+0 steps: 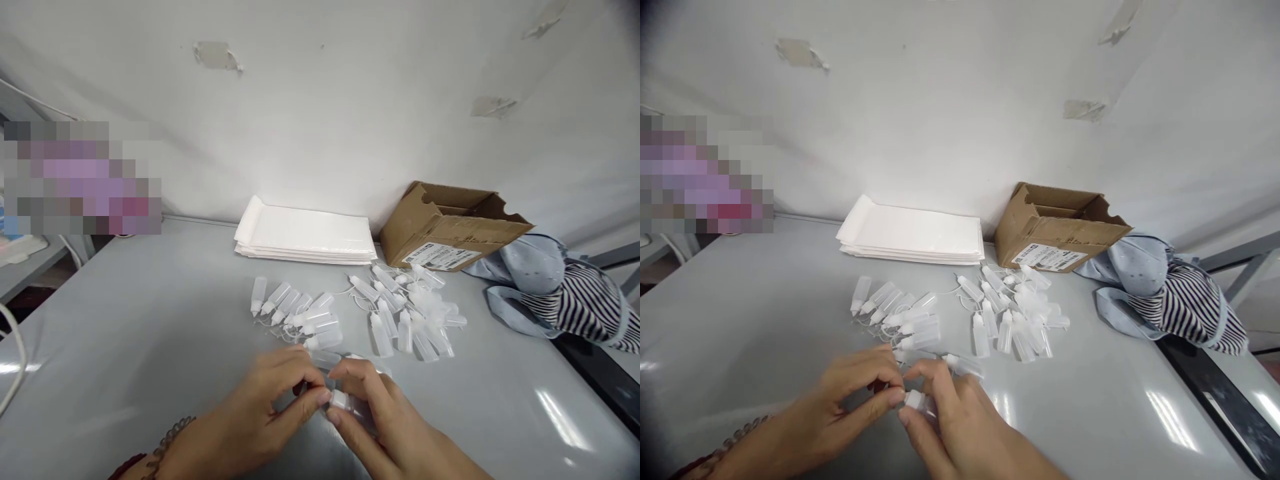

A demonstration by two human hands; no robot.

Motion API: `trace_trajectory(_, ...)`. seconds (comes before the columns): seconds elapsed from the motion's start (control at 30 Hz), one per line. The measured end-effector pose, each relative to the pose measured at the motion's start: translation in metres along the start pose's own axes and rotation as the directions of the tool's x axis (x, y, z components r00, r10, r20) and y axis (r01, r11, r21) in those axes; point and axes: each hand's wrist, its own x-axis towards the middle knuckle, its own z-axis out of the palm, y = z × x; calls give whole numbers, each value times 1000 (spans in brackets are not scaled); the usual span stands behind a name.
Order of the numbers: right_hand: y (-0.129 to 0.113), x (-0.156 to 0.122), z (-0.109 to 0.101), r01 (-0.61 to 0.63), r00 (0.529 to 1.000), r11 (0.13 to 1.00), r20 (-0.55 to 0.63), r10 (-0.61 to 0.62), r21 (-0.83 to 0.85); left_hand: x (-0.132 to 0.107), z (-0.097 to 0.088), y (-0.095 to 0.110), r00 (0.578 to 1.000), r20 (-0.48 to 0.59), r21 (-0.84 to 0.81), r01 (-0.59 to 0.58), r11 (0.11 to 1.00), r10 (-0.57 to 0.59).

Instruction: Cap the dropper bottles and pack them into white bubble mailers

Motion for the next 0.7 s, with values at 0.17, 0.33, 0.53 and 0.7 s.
trace_trajectory(0.17, -1, 6, -9, 47, 997, 990, -59, -55, -131, 0, -14, -1, 998, -47, 15, 50, 999, -50)
trace_trajectory(0.33, 9, 11, -25, -35, 999, 932, -40, 22, -360, 3, -38, -6, 891, -358, 75, 327, 942, -281)
trace_trajectory(0.53, 21, 6, -39, -134, 990, 824, -40, 134, -551, 10, -46, -23, 829, -458, 275, 475, 836, -320)
trace_trajectory(0.7, 21, 2, -46, -219, 961, 802, 17, 274, -555, 9, -51, -33, 877, -328, 475, 475, 741, -351)
